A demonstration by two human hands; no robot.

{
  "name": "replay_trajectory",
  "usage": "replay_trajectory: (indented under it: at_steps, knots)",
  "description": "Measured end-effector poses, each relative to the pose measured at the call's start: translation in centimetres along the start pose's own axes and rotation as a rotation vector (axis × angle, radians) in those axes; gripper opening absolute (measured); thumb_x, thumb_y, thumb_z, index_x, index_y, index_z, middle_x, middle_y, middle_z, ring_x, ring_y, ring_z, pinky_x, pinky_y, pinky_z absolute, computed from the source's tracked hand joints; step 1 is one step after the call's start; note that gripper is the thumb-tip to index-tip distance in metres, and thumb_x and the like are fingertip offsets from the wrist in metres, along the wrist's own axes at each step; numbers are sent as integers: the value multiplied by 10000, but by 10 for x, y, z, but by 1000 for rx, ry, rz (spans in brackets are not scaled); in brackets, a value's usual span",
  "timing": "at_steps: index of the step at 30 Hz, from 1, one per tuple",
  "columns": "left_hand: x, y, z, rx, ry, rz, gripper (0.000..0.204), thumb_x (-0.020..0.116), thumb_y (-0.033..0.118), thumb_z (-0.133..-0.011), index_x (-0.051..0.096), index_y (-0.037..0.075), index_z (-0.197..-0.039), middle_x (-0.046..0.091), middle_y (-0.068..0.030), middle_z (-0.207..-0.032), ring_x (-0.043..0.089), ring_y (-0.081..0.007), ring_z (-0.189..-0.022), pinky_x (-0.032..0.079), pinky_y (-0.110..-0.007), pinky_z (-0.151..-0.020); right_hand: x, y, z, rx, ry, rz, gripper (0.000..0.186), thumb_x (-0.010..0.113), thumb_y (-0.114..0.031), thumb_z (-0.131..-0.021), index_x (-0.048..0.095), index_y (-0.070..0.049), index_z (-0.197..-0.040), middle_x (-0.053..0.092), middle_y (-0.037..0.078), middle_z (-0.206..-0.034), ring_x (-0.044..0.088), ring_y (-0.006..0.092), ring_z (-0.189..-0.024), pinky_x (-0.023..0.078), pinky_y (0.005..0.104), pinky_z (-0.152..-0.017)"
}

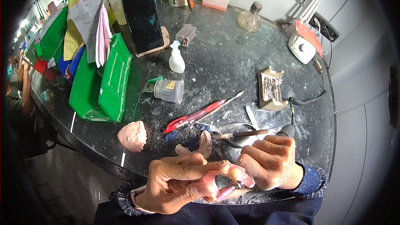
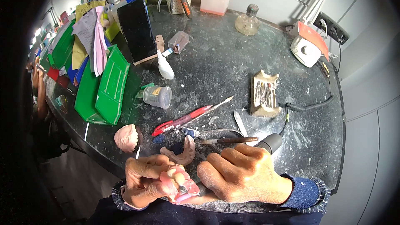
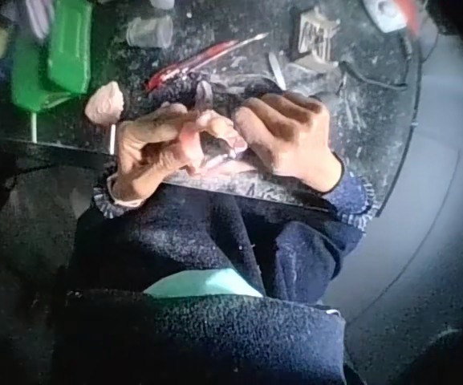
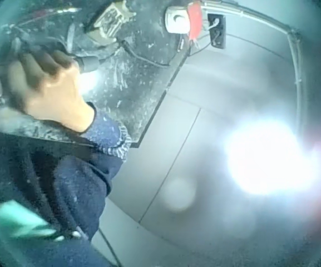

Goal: The person grinds and shapes a denture with a rotary tool, then fits the denture onto a plaster dental cast.

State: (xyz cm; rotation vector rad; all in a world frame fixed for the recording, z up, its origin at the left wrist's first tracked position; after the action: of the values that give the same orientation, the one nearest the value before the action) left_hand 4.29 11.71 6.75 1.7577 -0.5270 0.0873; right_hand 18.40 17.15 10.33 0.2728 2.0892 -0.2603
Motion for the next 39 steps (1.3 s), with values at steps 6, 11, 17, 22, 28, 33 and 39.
replay_trajectory:
  at_steps: [6,11,17,22,28,33,39]
  knots:
    - [-3,-4,-3,-16,12,-84,350,636,-34,-790,553,-99,-1124,569,-66,-750,466,-67,-583,475,-209,-631,1,-1,0,-37,-57,17,463,667,-504,-718,428,-136,-571,373,-36,-515,430,79,-407,345,218,-373]
    - [-5,-5,-2,-21,21,-127,317,656,3,-790,591,-72,-1092,586,-66,-698,476,-53,-623,436,-221,-618,-1,-4,1,-107,-25,65,367,655,-406,-699,437,-130,-595,363,-32,-546,410,77,-427,328,221,-376]
    - [-3,-12,1,-2,88,-6,313,670,19,-778,620,-15,-1086,622,-59,-757,493,-70,-610,425,-225,-622,-3,-9,4,-220,-3,14,358,669,-369,-682,417,-130,-592,367,-33,-542,407,71,-422,290,207,-367]
    - [-3,-9,6,-38,165,4,205,684,48,-780,662,11,-981,444,-37,-735,437,-123,-651,419,-294,-611,-15,1,6,-120,256,-246,427,763,-395,-663,433,-129,-610,338,-67,-503,380,58,-393,235,188,-361]
    - [-4,-6,5,48,174,-148,359,693,-22,-741,611,-33,-1090,609,-61,-711,518,-78,-592,412,-205,-530,-29,4,5,-36,392,-202,357,786,-294,-684,644,-77,-931,503,-85,-571,413,23,-401,286,174,-351]
    - [-5,-4,1,97,182,-184,366,709,-26,-712,613,-64,-1063,606,-68,-671,514,-69,-566,416,-195,-504,-21,2,5,-8,259,-131,388,800,-192,-650,658,-62,-987,579,-59,-639,496,23,-443,351,164,-374]
    - [-7,-2,-3,123,199,-256,365,714,-38,-679,633,-52,-1034,591,-40,-664,538,-70,-570,459,-197,-533,-21,3,5,-29,198,-159,388,788,-143,-636,650,-24,-979,628,-12,-685,552,42,-481,365,166,-380]
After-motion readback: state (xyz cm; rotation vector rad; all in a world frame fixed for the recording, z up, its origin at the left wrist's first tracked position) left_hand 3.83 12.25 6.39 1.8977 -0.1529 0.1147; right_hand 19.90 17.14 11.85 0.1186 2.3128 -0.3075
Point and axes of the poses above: each hand's wrist, its own z-axis away from the middle knuckle, its own x-axis out of the palm, y = z × x, the point moved 5 cm from there along -z, towards the middle knuckle
